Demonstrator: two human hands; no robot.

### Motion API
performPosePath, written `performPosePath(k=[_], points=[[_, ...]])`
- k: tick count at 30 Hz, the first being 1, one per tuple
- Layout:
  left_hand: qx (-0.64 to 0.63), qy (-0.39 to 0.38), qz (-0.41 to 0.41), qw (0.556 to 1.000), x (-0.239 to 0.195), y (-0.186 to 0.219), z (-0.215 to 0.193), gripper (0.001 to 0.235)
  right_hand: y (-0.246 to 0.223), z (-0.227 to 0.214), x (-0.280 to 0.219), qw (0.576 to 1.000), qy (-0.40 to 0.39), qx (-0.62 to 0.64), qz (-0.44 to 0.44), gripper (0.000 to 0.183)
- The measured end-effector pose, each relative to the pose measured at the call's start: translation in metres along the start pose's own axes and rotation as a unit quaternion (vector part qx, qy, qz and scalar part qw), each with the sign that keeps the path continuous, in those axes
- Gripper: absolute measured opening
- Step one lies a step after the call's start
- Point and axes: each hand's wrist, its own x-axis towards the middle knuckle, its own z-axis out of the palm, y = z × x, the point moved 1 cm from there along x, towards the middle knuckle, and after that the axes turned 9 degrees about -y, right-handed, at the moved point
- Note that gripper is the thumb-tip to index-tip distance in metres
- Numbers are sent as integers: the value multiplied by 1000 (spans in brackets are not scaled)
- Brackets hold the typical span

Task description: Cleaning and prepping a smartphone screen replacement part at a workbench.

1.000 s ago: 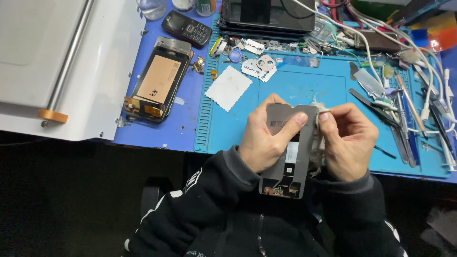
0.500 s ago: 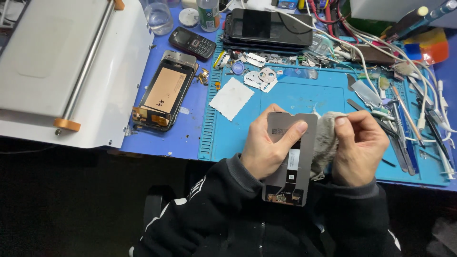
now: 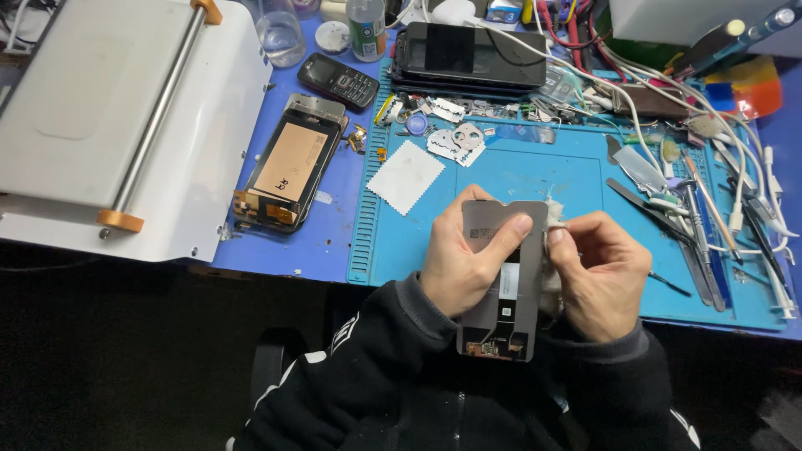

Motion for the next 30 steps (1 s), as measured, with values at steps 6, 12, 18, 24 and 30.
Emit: performPosePath(k=[6,12,18,24,30], points=[[27,-12,-7,1000,-2,-4,1,25,5,-5,2,999,13,9,-41,14],[-10,-3,5,1000,-2,-6,0,25,0,-2,-1,1000,-6,9,-3,13],[-23,-18,-2,1000,-1,-5,0,24,-5,-1,-6,1000,-21,18,-2,13],[37,-42,-20,998,-4,1,0,24,-3,-8,-3,1000,12,4,-29,14],[-19,-39,-25,999,-6,-6,0,25,-13,-14,-4,1000,-20,16,-1,12]])
